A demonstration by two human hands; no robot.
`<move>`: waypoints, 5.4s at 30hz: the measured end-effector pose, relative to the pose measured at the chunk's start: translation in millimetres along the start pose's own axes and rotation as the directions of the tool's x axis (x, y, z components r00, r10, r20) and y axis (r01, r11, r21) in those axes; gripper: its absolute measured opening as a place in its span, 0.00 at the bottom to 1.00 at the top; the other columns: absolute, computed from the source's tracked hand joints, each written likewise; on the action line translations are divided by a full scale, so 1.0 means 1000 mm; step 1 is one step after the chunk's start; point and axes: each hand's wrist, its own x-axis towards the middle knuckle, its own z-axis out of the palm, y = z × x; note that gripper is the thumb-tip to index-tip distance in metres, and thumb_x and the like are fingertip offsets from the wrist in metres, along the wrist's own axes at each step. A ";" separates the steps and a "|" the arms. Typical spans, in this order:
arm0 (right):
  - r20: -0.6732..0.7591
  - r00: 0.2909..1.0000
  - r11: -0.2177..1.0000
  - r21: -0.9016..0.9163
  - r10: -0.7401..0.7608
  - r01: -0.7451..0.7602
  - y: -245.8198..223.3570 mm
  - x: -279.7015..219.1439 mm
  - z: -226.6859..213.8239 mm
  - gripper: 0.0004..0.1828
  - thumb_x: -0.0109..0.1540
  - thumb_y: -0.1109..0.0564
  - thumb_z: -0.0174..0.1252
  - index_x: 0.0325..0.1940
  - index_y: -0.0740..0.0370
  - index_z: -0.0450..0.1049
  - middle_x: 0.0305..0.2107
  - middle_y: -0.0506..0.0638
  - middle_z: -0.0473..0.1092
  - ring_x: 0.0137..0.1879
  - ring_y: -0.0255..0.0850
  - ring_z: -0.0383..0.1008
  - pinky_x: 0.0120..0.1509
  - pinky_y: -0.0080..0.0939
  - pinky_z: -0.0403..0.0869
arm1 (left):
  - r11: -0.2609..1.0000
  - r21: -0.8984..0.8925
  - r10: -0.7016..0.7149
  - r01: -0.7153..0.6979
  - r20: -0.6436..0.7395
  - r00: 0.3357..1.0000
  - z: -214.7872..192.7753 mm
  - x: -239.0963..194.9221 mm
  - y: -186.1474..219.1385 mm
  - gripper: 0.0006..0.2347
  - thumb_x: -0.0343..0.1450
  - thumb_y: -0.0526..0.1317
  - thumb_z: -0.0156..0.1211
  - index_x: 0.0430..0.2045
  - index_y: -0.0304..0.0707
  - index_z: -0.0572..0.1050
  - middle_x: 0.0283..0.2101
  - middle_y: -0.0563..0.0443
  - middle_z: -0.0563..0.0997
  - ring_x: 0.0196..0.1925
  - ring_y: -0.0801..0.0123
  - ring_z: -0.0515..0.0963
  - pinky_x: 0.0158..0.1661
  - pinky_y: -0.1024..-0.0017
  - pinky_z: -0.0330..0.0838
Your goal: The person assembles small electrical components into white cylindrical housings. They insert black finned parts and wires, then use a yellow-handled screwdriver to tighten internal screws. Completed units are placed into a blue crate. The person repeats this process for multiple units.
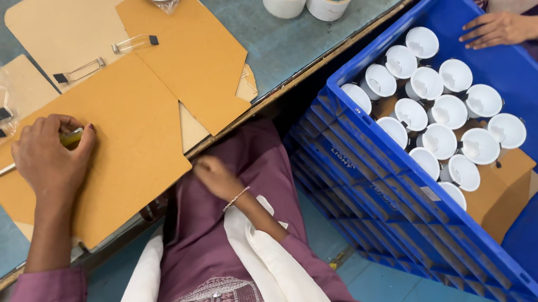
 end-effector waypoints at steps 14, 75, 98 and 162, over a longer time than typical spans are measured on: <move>-0.109 0.994 0.985 0.167 -0.031 0.049 -0.087 -0.009 -0.098 0.10 0.63 0.66 0.55 0.49 0.70 0.75 0.38 0.56 0.77 0.43 0.41 0.80 0.50 0.41 0.80 | 0.999 -0.030 -0.027 0.027 -0.010 1.000 -0.012 0.005 0.015 0.12 0.73 0.50 0.68 0.34 0.43 0.78 0.39 0.53 0.80 0.50 0.57 0.76 0.50 0.57 0.63; -0.848 0.438 0.943 -0.192 -0.299 0.272 -0.177 -0.016 -0.279 0.07 0.70 0.63 0.53 0.42 0.68 0.76 0.30 0.53 0.75 0.34 0.36 0.76 0.43 0.35 0.76 | 0.986 -0.131 -0.101 0.102 0.015 0.995 -0.030 0.015 0.027 0.09 0.69 0.48 0.69 0.31 0.47 0.78 0.35 0.58 0.78 0.45 0.63 0.76 0.48 0.61 0.61; 0.034 0.906 0.644 -0.693 -0.422 0.325 -0.208 0.091 -0.056 0.28 0.65 0.41 0.58 0.64 0.57 0.69 0.68 0.54 0.62 0.79 0.49 0.57 0.80 0.55 0.58 | 0.995 0.057 -0.087 0.085 0.044 0.995 -0.006 0.001 0.010 0.11 0.75 0.48 0.67 0.31 0.43 0.78 0.38 0.51 0.80 0.43 0.57 0.76 0.49 0.60 0.66; 0.037 0.989 0.901 0.420 -0.140 0.112 -0.214 0.111 -0.044 0.08 0.69 0.55 0.60 0.44 0.63 0.75 0.34 0.46 0.73 0.36 0.30 0.74 0.39 0.31 0.74 | 0.947 -0.310 -0.098 0.080 -0.043 0.994 -0.044 0.015 0.038 0.13 0.67 0.45 0.71 0.35 0.39 0.75 0.37 0.51 0.77 0.42 0.59 0.76 0.46 0.60 0.63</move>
